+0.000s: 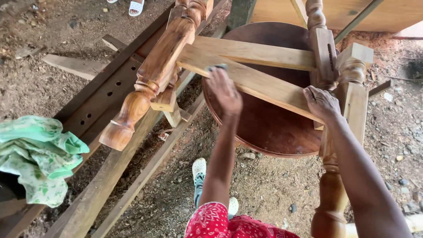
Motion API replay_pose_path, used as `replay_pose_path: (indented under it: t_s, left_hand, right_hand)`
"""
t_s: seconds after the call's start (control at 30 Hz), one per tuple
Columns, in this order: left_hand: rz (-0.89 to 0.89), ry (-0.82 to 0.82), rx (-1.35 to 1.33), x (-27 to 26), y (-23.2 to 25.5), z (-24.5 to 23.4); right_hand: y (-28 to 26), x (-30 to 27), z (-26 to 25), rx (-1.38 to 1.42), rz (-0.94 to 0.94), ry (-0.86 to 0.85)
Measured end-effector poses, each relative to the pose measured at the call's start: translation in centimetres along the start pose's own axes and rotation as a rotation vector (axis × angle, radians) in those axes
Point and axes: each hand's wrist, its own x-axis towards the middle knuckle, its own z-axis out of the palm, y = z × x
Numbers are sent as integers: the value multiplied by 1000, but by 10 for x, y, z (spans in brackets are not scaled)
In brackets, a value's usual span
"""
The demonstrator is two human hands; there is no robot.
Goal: Sanding a wooden table base and legs in a workshop.
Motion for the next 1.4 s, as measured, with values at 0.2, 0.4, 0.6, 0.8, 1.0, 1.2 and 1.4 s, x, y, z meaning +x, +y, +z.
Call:
replay_pose_path:
  t_s: [0.2,0.4,0.6,0.8,1.0,1.2,1.4]
  left_hand:
    - [-157,-159,-342,-95,153,33]
    - [-120,-16,-362,-81,131,42]
    - [-294,250,-287,-8,30,59]
    - [-483,301,-586,-28,120,34]
    - [-415,-10,-792,-111,188,13]
    - [-486,98,-620,-38,117,34]
    - [-612,266,-605,61,-17,29]
  right_hand:
    - [14,8,16,1,-28,45]
    - [9,7,7,-1,-60,60]
    - [-8,-3,-5,-1,-38,13]
    - [-5,-4,-6,-6,-44,30]
    - [-3,-2,0,1,-7,9]
    - [-2,-4,-3,18,-21,30]
    - [-9,-5,-4,5,-11,18]
